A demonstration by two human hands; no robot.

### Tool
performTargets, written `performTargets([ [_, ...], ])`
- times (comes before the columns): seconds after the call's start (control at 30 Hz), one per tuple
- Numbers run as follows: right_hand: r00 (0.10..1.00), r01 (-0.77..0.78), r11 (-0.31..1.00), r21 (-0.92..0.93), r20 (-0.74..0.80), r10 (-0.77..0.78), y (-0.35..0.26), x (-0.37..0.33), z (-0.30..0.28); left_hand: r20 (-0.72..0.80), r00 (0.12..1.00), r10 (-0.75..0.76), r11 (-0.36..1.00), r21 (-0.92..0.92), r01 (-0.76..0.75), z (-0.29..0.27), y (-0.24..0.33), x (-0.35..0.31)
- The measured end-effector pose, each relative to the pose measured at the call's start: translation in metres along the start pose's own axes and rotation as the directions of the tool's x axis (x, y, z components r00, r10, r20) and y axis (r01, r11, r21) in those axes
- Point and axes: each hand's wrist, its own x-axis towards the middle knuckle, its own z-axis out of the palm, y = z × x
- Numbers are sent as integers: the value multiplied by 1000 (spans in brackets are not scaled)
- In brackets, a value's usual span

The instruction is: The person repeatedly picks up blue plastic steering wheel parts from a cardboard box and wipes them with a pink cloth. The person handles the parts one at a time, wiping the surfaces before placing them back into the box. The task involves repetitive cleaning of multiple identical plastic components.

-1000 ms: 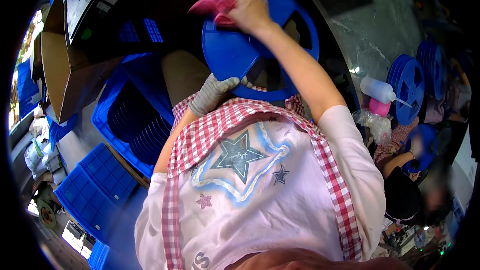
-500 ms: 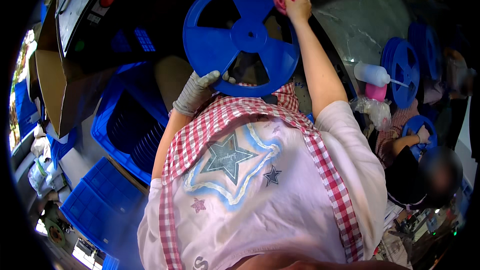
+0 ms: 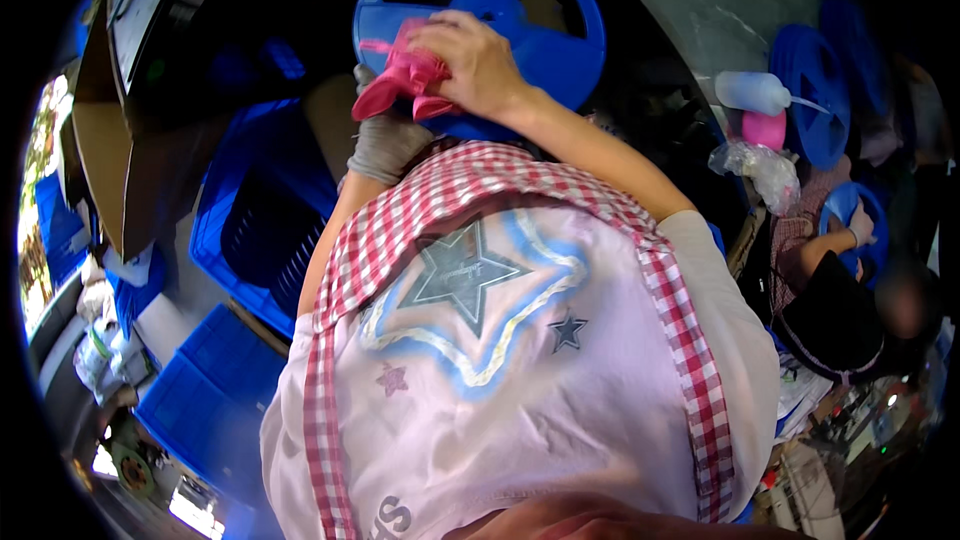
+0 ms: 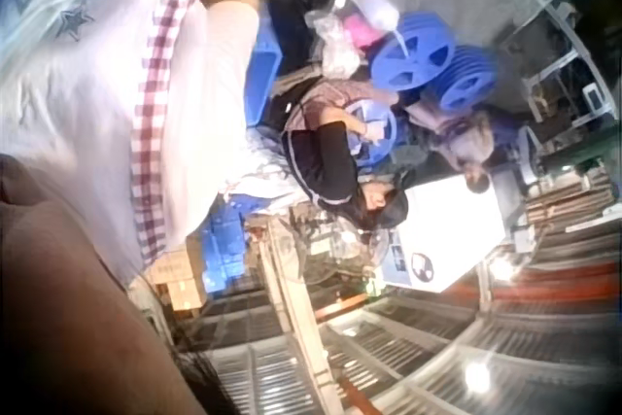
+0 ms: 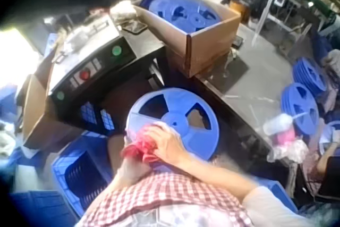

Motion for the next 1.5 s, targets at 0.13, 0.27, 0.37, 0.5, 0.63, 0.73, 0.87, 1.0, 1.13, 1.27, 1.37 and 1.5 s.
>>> performTargets([
  [0.13,999,26,1000,13,-48,-25,7,29,12,89,994,-61,925,379,23,8,-5,-13],
  [0.27,941,325,899,294,-3,-339,-20,58,32,71,997,14,775,630,-56,20,-2,-22],
  [0.37,961,277,955,106,-15,-277,30,84,30,61,997,41,812,580,-69,15,-1,-18],
  [0.5,947,-313,949,30,-69,315,103,83,13,102,995,19,832,550,-73,12,2,-16],
  [0.63,999,-48,991,125,1,48,15,20,16,-55,995,87,974,213,-73,12,0,-12],
  [0.73,1000,7,999,35,-11,-7,42,-20,3,-155,969,190,970,179,-161,-7,-7,-10],
  [0.87,934,-357,886,-295,-100,343,131,1,-46,-221,969,113,990,105,-92,-1,-2,-7],
  [1.0,967,-243,945,-221,-139,216,101,-40,-44,-218,967,130,991,34,-126,-9,4,12],
  [1.13,996,-11,998,64,91,5,40,-99,-55,-234,967,96,981,-143,-132,-13,2,5],
  [1.27,906,-354,894,-275,-338,255,124,-97,-76,-282,956,84,985,-120,-122,1,-1,1],
  [1.37,850,-480,857,-185,-341,402,155,-101,-75,3,997,83,989,-126,-81,-35,7,12],
  [1.5,957,-268,961,64,-98,274,19,-66,-36,-320,919,232,953,266,-148,2,2,7],
])
